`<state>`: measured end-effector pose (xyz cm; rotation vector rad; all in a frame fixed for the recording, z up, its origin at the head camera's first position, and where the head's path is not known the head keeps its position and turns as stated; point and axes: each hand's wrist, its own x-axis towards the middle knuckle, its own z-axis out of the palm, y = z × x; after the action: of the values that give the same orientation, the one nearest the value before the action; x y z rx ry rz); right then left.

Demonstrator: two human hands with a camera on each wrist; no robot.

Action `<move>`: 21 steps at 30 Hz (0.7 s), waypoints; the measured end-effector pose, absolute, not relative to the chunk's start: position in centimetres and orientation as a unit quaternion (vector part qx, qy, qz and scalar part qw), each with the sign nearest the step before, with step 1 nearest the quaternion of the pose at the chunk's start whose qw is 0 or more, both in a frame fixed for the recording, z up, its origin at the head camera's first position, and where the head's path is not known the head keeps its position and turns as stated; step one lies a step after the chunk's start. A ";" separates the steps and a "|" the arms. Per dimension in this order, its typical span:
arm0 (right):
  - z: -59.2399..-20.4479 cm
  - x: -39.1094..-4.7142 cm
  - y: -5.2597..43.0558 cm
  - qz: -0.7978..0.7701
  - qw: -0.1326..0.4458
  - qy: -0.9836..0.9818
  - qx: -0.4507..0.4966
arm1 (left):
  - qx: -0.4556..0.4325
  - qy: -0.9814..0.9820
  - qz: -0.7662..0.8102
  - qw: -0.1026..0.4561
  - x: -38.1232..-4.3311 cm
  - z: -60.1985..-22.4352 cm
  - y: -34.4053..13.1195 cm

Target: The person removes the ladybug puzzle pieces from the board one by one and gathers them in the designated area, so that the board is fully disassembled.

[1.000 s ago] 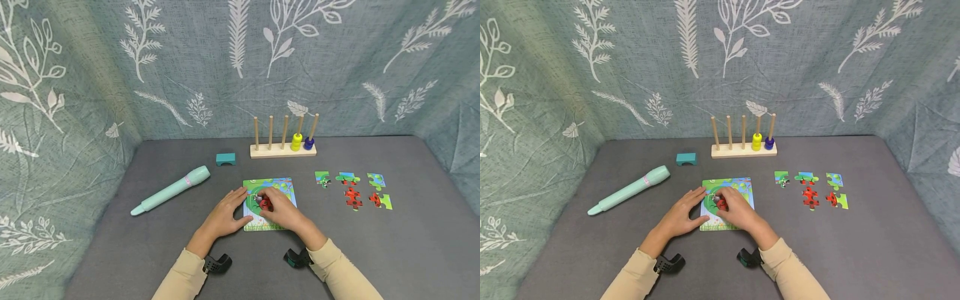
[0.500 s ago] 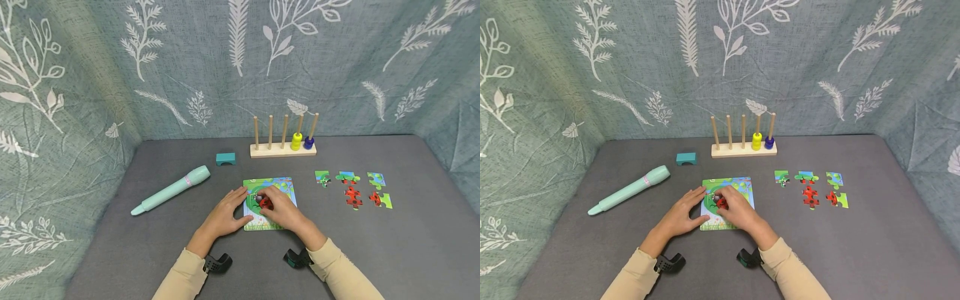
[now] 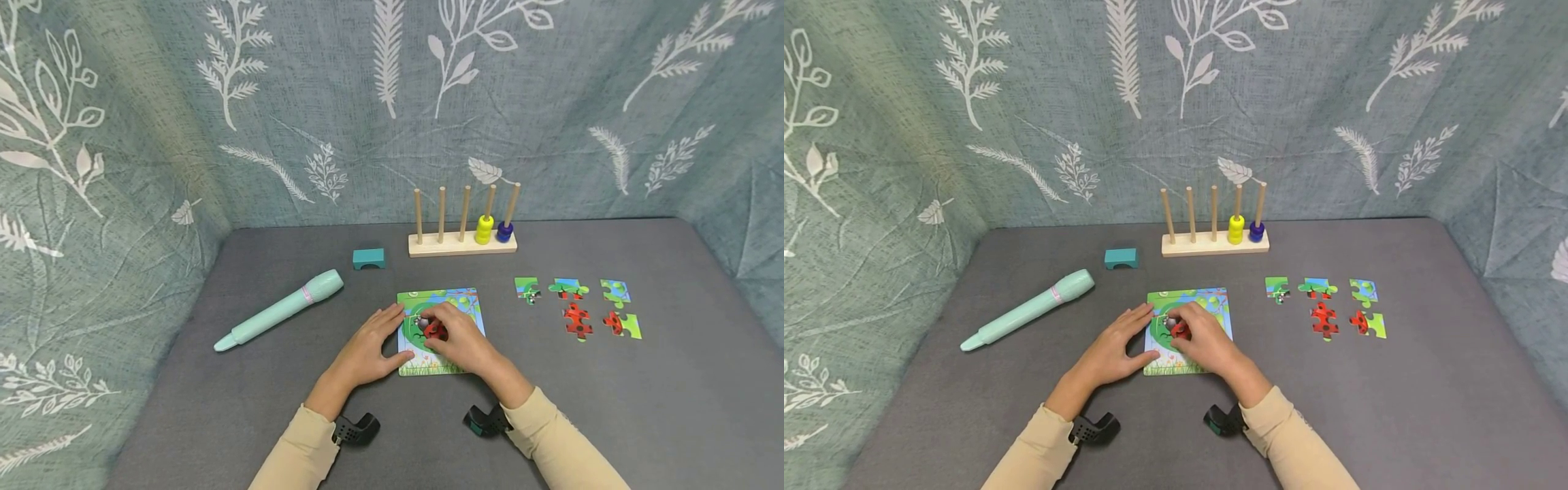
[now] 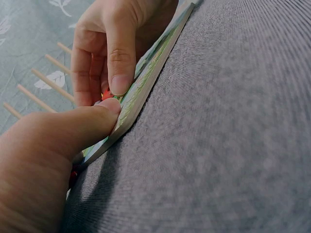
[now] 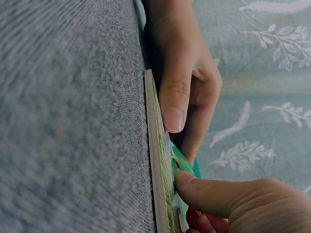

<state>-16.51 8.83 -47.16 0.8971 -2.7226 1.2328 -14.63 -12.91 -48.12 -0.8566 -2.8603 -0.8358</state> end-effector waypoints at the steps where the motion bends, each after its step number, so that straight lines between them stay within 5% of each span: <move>1: -47.2 -16.5 8.8 0.395 0.011 -0.872 0.288 | -0.277 -0.922 -0.270 0.021 -14.6 -48.1 -12.9; 21: -46.3 -17.7 10.4 0.382 -0.003 -0.877 0.293 | -0.269 -0.923 -0.274 0.018 -15.0 -48.1 -12.5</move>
<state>-17.68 10.38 -46.29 0.9208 -2.7601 1.2013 -14.97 -12.49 -48.08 -0.8356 -2.8667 -0.8506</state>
